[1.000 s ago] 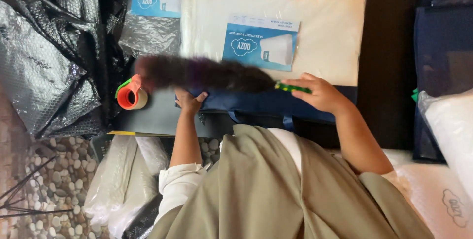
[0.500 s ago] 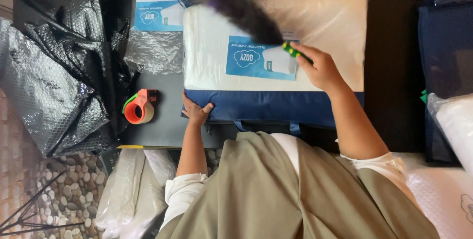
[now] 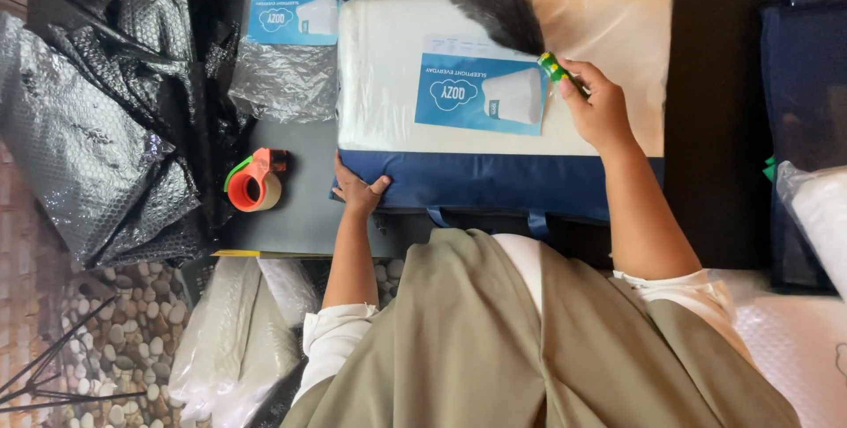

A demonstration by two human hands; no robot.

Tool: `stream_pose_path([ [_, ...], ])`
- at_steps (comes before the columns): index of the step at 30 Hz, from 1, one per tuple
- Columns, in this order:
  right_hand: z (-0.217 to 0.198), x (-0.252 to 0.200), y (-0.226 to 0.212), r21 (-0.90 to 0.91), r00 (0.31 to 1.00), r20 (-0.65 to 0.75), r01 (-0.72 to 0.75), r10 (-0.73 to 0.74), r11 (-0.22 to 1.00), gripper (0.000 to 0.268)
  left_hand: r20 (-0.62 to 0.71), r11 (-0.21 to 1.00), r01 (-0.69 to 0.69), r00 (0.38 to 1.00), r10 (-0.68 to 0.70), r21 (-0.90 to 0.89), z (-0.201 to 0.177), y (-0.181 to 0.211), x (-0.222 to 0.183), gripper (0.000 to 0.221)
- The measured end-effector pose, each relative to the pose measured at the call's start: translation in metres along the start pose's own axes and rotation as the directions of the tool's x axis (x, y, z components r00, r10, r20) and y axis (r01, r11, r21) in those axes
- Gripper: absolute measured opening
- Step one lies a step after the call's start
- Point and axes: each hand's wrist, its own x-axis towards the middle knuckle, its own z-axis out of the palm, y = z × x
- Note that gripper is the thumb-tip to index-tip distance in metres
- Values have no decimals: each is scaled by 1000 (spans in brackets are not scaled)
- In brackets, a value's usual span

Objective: The person uses a duster to clean a blue storage bag and a plastic-wrapped pillow, then places the pillow into the bag along with a product pamphlet and dusts the bag once more.

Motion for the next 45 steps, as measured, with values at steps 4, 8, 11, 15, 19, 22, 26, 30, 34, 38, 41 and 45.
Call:
stream_pose_path([
  [4, 9, -25, -10, 219, 974, 228, -65, 14, 974, 32, 8, 1000, 8, 1000, -8, -4, 0, -3, -1, 156],
  [8, 6, -40, -40, 49, 884, 458, -136, 99, 989, 27, 4, 998, 32, 999, -32, 50, 1, -2, 0, 153],
  [11, 10, -40, -11, 61, 942, 316, -136, 110, 989, 24, -9, 988, 51, 999, -50, 149, -3, 5, 0, 149],
  [15, 1, -31, 32, 31, 999, 27, -44, 43, 999, 23, -19, 983, 37, 999, -34, 180, -26, 68, -24, 139],
  [19, -53, -49, 34, 239, 979, 104, -194, 174, 951, 29, -58, 893, -169, 976, 212, 417, -16, 111, -26, 125],
  [22, -94, -69, 41, 176, 865, 356, -433, 353, 884, 31, -21, 794, -319, 923, 384, 518, 3, 114, -6, 112],
  [26, -116, -84, 47, -97, 798, 276, -532, 536, 841, 26, 37, 695, -307, 926, 375, 651, 40, 100, 22, 106],
  [30, -115, -82, 72, -105, 909, -75, -417, 411, 903, 27, -40, 632, -349, 855, 516, 692, 45, 105, 17, 78],
  [34, -112, -82, 60, 275, 935, -110, -298, 338, 914, 27, -2, 689, -363, 884, 467, 627, 40, 103, 13, 83],
  [38, -126, -91, 55, 264, 886, 280, -442, 370, 857, 37, -4, 689, -349, 890, 455, 635, 40, 105, 10, 83],
  [41, -127, -87, 58, 1, 801, 386, -496, 458, 868, 31, 68, 655, -375, 893, 444, 657, 35, 100, 13, 86],
  [45, -124, -83, 72, 74, 854, 224, -496, 470, 865, 29, -32, 687, -352, 878, 478, 635, 42, 106, 7, 81],
])
